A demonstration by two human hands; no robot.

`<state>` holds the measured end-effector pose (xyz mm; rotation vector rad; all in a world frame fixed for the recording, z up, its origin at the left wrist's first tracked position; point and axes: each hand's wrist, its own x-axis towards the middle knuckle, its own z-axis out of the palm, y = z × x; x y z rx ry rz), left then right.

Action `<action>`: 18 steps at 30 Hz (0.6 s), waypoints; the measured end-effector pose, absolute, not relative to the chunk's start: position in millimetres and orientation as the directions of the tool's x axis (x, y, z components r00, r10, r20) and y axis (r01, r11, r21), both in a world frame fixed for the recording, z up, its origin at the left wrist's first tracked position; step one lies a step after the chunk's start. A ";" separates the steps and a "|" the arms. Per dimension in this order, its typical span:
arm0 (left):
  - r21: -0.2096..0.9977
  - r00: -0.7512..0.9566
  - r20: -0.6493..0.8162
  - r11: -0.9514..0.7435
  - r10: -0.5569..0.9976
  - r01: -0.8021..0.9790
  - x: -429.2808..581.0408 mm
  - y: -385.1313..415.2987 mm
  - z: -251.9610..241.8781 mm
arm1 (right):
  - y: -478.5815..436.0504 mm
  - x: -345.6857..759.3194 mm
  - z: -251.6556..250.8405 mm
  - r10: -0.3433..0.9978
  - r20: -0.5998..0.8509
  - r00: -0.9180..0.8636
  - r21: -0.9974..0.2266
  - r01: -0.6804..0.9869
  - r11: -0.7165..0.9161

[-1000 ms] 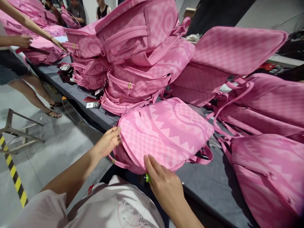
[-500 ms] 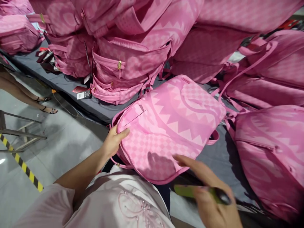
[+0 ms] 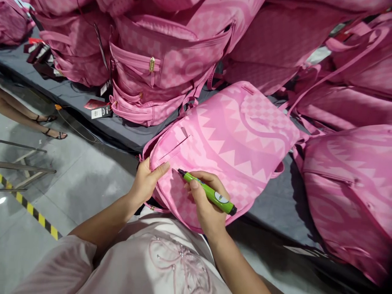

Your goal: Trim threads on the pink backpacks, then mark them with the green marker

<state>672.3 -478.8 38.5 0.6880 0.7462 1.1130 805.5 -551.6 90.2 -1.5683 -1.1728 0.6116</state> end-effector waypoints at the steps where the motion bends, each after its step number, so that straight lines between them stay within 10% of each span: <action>1: 0.816 0.250 -0.174 0.281 0.952 -0.505 672.0 -479.0 36.6 | -551.1 804.5 88.9 0.908 0.194 0.372 -0.915 0.402 0.031; 18: 0.929 0.119 -0.123 0.157 0.985 -0.336 674.0 -483.0 34.7 | -545.2 792.9 88.3 0.836 0.530 0.143 -0.540 0.817 0.203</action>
